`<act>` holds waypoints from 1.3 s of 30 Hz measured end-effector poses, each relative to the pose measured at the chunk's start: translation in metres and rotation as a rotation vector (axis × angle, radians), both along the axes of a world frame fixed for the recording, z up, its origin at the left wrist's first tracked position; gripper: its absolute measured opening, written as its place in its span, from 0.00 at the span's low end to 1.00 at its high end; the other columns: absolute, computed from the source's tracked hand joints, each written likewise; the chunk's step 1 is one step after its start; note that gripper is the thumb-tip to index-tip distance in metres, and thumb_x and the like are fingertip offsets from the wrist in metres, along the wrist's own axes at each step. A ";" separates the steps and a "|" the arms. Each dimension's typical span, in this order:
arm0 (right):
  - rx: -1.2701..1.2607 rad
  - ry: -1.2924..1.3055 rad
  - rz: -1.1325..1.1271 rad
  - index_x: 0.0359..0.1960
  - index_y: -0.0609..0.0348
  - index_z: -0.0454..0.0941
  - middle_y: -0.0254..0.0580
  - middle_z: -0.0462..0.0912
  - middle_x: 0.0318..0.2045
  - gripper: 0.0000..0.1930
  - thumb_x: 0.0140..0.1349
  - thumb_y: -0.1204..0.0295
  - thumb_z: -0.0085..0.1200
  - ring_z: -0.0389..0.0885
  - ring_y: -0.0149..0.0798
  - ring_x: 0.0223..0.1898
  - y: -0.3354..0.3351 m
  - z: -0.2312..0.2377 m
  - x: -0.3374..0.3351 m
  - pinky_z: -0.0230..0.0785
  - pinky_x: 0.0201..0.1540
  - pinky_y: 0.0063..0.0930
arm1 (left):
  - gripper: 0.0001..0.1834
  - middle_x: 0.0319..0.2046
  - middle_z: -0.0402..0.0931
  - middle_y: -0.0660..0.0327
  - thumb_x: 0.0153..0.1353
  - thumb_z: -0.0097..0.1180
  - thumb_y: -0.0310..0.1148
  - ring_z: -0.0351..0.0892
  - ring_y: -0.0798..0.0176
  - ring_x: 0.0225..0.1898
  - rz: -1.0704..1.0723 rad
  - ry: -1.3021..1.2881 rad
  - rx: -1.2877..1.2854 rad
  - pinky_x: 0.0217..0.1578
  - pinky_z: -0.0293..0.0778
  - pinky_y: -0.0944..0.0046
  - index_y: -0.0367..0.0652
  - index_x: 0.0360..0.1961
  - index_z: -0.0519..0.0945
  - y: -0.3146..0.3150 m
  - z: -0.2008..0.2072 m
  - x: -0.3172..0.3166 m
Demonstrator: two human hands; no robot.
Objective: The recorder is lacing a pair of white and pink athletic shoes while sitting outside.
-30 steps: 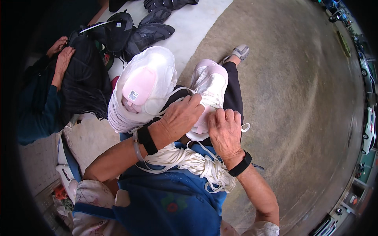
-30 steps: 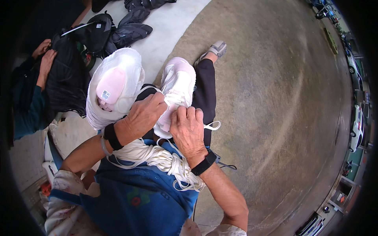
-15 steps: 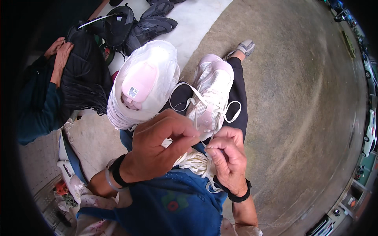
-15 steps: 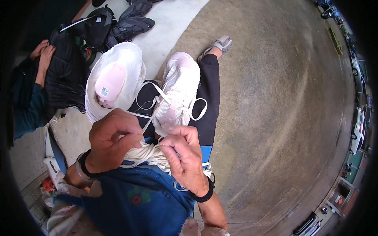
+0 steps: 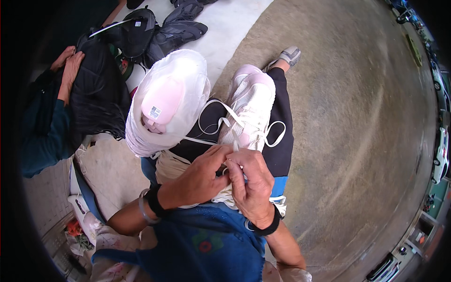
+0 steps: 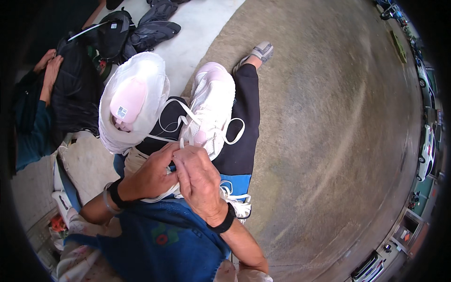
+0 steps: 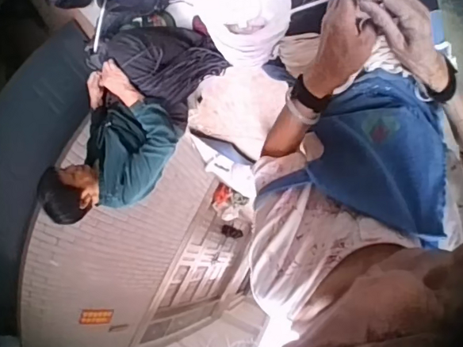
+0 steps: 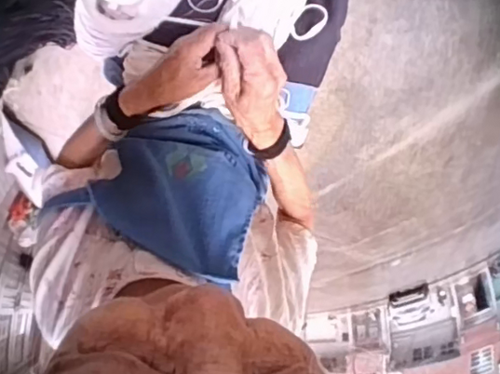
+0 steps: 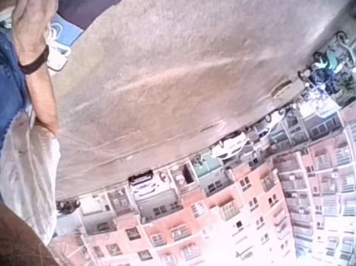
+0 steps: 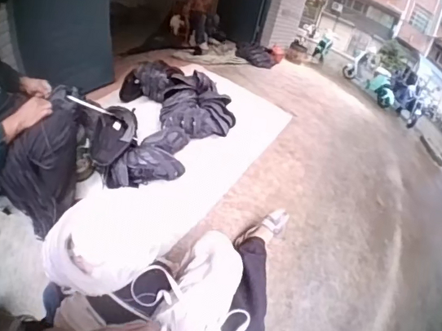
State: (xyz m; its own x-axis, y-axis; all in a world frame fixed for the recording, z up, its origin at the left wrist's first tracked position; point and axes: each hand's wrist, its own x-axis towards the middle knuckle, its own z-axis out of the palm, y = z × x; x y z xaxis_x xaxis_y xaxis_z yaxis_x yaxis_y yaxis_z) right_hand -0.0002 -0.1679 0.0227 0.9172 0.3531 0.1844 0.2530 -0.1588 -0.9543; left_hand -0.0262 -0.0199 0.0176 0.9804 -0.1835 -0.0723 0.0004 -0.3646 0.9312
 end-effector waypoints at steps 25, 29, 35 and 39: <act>0.619 0.622 -0.055 0.41 0.66 0.75 0.33 0.75 0.25 0.07 0.68 0.75 0.46 0.72 0.26 0.29 -0.019 -0.021 0.028 0.68 0.39 0.23 | 0.14 0.18 0.77 0.54 0.61 0.55 0.41 0.79 0.48 0.20 -0.372 -0.035 0.660 0.22 0.73 0.53 0.40 0.29 0.76 -0.018 -0.025 0.016; 0.542 0.627 -0.034 0.41 0.64 0.77 0.31 0.78 0.27 0.07 0.67 0.76 0.47 0.69 0.19 0.25 -0.018 -0.025 0.028 0.61 0.29 0.13 | 0.09 0.20 0.77 0.58 0.59 0.56 0.37 0.81 0.55 0.22 -0.453 -0.166 0.697 0.22 0.75 0.57 0.42 0.33 0.77 -0.025 -0.038 0.023; 0.582 0.635 -0.176 0.38 0.64 0.76 0.27 0.72 0.20 0.06 0.66 0.77 0.46 0.62 0.18 0.18 -0.046 -0.013 0.041 0.53 0.20 0.14 | 0.11 0.25 0.77 0.54 0.60 0.53 0.36 0.80 0.57 0.22 -0.530 -0.340 0.534 0.21 0.75 0.58 0.38 0.35 0.77 0.007 -0.051 0.022; 0.552 0.668 -0.252 0.38 0.65 0.74 0.26 0.65 0.15 0.06 0.65 0.77 0.45 0.54 0.18 0.14 -0.094 -0.014 0.046 0.44 0.16 0.15 | 0.15 0.23 0.73 0.67 0.66 0.48 0.40 0.72 0.74 0.17 -0.048 0.526 -0.076 0.18 0.69 0.73 0.40 0.31 0.78 0.057 -0.012 0.035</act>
State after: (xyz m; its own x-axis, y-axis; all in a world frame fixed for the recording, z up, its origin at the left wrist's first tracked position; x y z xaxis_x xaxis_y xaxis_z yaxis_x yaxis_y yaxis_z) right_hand 0.0462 -0.2620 0.0087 0.9324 0.1465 -0.3304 -0.3613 0.3898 -0.8470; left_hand 0.0092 0.0369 0.0055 0.8059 -0.2508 -0.5364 0.4594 -0.3068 0.8336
